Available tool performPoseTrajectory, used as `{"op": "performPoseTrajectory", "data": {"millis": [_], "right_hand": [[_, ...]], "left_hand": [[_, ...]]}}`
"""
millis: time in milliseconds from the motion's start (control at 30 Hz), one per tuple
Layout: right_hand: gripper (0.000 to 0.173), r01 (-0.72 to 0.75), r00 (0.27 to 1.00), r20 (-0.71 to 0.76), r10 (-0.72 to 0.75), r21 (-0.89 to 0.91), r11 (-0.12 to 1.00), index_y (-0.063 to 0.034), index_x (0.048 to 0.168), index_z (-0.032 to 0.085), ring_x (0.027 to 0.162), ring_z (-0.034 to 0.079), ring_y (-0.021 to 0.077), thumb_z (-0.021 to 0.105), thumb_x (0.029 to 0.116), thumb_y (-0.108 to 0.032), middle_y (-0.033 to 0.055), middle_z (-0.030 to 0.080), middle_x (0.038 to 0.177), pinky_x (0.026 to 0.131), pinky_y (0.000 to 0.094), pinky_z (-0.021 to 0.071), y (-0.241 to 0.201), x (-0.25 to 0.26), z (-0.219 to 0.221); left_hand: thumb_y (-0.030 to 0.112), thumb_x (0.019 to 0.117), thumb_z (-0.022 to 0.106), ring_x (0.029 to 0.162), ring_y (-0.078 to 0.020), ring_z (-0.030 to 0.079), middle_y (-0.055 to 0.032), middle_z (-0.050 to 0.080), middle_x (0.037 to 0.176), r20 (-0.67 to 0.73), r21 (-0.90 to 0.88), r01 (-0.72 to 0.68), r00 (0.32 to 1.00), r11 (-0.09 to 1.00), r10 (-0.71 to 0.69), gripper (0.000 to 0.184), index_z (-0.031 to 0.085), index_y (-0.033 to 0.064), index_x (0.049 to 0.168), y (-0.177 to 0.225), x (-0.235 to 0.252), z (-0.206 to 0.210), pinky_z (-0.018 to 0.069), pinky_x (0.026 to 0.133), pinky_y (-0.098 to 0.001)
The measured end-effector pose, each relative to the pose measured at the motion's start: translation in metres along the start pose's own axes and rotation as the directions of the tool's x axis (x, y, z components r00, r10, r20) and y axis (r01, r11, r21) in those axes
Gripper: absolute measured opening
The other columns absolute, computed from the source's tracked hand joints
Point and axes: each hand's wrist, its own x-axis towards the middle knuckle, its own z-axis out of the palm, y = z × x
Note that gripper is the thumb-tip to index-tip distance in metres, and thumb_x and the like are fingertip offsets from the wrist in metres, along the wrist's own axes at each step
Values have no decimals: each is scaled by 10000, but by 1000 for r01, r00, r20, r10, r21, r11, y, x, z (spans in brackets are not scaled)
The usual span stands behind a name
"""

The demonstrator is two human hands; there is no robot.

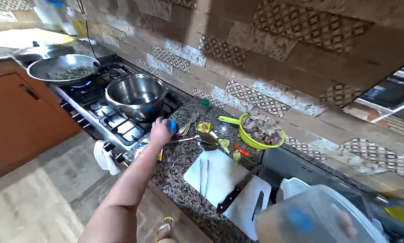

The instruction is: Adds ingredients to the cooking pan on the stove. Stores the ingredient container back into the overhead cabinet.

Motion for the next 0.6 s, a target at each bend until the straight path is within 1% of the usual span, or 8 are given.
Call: {"op": "performPoseTrajectory", "data": {"millis": [67,133,167,267,333,400,500,600], "right_hand": [[1075,52,981,181,-65,74,996,-192,1533,416,1354,546,205,935,631,-460,32,560,1481,1108,427,481,19,10,3],[1009,191,905,383,-185,22,981,-367,1594,321,1433,469,132,840,750,-557,-85,471,1577,1167,355,420,26,16,20],[989,233,888,409,-212,-2,973,-378,1601,304,1433,468,129,806,777,-594,-89,471,1577,1175,355,410,27,15,31],[992,215,910,370,-188,-33,976,-375,1578,341,1390,512,120,813,745,-636,-102,524,1528,1171,356,427,25,7,53],[962,204,921,346,-178,-40,978,-370,1581,337,1393,512,140,805,774,-602,-86,527,1529,1169,364,428,27,3,60],[913,219,932,309,-192,-54,974,-382,1577,361,1374,542,179,787,798,-594,-52,538,1526,1138,381,471,31,-2,69],[990,244,936,285,-208,-99,965,-376,1594,308,1338,575,211,768,769,-673,-27,531,1533,1087,393,521,41,-13,76],[1085,221,949,247,-199,-66,973,-275,1598,291,1305,598,265,808,729,-668,54,546,1510,1063,441,538,50,-24,84]], "left_hand": [[422,835,843,1463,-569,299,-245,256,1668,128,104,77,988,992,-91,736,556,217,1481,-6,29,6,347,1086,-765],[538,784,864,1492,-604,194,-245,139,1703,266,182,134,947,974,-180,933,427,304,1574,-11,50,12,278,1081,-817],[565,772,862,1496,-608,179,-248,129,1705,313,209,142,927,968,-204,985,383,319,1597,-14,58,15,270,1077,-828],[576,763,865,1502,-600,172,-259,119,1703,383,226,142,897,964,-222,1034,358,275,1613,-26,71,21,251,1088,-829],[552,760,878,1485,-589,230,-248,118,1705,398,243,119,893,963,-210,1038,361,255,1611,-27,75,20,302,1081,-799],[536,763,879,1438,-597,319,-267,182,1684,394,257,70,903,964,-171,1015,386,232,1597,-37,76,22,368,1064,-768],[564,777,849,1400,-646,336,-323,250,1640,320,249,-31,946,968,-52,983,409,206,1580,-50,76,22,348,1051,-812],[401,821,848,1434,-638,288,-357,221,1635,187,-72,-156,968,985,167,984,336,111,1610,-41,66,-3,296,1079,-821]]}}
